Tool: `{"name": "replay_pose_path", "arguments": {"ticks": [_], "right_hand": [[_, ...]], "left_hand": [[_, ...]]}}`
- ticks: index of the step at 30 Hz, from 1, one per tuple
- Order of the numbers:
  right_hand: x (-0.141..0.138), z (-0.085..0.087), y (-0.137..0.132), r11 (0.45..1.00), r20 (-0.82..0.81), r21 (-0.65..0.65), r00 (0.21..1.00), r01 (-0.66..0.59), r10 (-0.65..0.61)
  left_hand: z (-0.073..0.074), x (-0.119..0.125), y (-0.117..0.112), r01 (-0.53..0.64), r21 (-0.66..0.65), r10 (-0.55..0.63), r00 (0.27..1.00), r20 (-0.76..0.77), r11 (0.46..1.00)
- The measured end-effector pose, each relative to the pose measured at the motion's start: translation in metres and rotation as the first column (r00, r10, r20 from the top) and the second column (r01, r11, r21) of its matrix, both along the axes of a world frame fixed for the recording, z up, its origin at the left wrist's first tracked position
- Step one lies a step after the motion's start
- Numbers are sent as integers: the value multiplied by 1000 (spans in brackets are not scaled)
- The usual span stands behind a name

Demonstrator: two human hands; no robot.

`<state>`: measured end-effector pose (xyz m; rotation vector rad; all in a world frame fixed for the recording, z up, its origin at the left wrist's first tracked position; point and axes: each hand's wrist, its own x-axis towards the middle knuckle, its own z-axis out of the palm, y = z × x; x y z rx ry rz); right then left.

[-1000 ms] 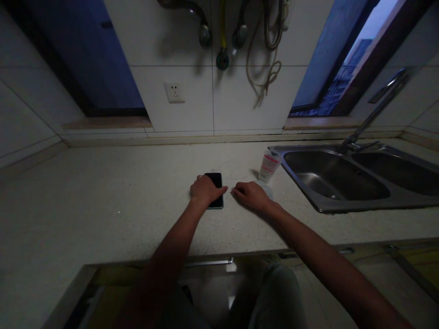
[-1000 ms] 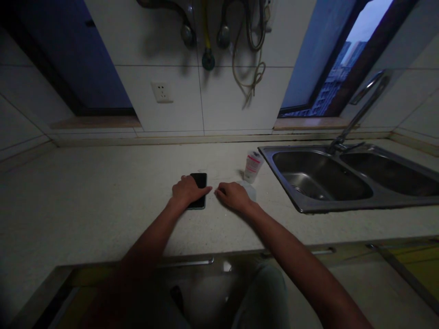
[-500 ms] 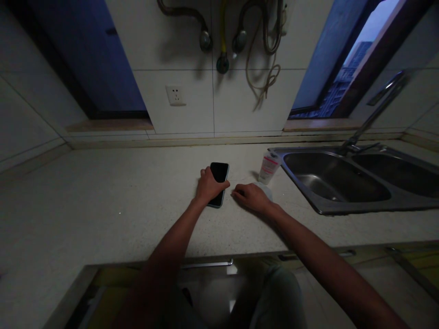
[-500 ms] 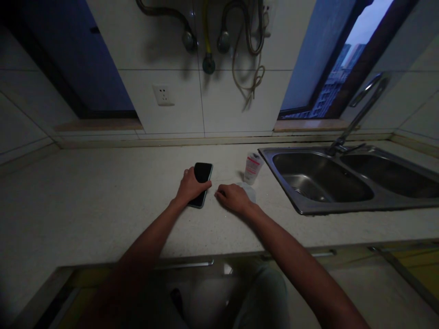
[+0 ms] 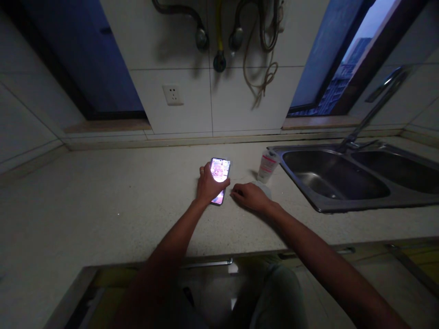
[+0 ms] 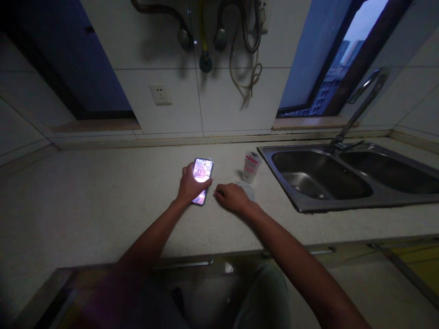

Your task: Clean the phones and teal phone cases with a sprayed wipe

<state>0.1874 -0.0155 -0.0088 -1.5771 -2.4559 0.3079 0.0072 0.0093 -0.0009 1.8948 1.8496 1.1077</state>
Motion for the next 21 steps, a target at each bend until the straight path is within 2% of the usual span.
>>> {"name": "replay_pose_path", "arguments": {"ticks": [11, 15, 18, 21], "right_hand": [[2, -3, 1, 1000, -76, 3, 997, -16, 16], [1, -3, 0, 1000, -116, -2, 993, -19, 19], [-1, -3, -1, 998, -297, -27, 954, -52, 42], [-6, -2, -3, 990, -548, -86, 835, -108, 43]], "left_hand": [[-1, 0, 5, -9, 0, 8, 982, 189, 1000], [-4, 0, 7, -20, 56, 0, 944, 330, 998], [-8, 2, 10, -11, 75, -25, 881, 472, 997], [-8, 5, 9, 18, 82, -63, 809, 585, 996]]}}
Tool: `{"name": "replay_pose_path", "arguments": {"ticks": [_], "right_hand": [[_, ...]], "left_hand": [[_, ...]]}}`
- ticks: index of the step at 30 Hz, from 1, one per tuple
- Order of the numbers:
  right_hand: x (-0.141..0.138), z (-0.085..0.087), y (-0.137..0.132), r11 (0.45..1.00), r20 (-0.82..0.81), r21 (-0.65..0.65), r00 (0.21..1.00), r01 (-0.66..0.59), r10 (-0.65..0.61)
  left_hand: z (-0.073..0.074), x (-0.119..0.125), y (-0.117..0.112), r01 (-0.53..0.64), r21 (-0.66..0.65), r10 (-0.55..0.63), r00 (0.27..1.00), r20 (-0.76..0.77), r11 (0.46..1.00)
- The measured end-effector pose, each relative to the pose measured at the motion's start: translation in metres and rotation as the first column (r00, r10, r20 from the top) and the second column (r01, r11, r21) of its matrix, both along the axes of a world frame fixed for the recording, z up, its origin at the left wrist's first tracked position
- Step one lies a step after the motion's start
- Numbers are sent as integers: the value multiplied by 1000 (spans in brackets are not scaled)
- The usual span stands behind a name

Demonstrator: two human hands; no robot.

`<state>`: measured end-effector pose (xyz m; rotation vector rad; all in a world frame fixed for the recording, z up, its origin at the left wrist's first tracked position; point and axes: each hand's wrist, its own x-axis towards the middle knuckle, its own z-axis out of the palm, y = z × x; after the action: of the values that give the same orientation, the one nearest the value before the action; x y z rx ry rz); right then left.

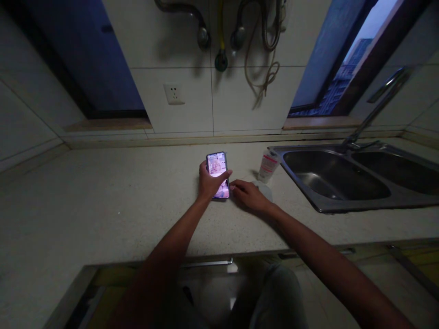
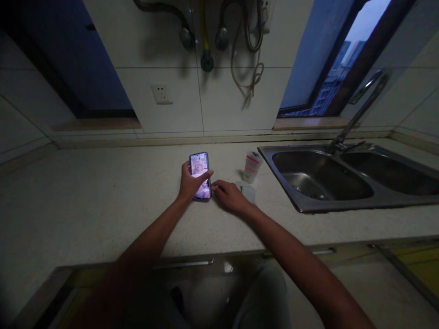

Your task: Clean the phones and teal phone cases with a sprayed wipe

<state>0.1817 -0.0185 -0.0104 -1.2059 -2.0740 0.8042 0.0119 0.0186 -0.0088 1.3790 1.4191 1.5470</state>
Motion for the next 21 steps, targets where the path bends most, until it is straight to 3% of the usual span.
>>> {"name": "replay_pose_path", "arguments": {"ticks": [3, 6, 11, 17, 21], "right_hand": [[-4, -1, -1, 983, -243, -159, 968, -96, 55], [-7, -6, -1, 955, -367, -250, 928, -162, 61], [-7, -21, 4, 934, -435, -310, 900, -175, 24], [-8, -28, 9, 923, -470, -360, 881, -138, -51], [-10, -29, 7, 933, -455, -348, 887, -95, -80]], "left_hand": [[3, 1, -3, 16, -1, -16, 998, 68, 1000], [3, 0, -2, 28, -21, -25, 994, 110, 999], [-3, -3, 8, 49, -96, -25, 971, 237, 994], [-7, -6, 12, 173, -56, -148, 940, 307, 983], [-4, -5, 9, 158, -15, -148, 952, 266, 987]]}}
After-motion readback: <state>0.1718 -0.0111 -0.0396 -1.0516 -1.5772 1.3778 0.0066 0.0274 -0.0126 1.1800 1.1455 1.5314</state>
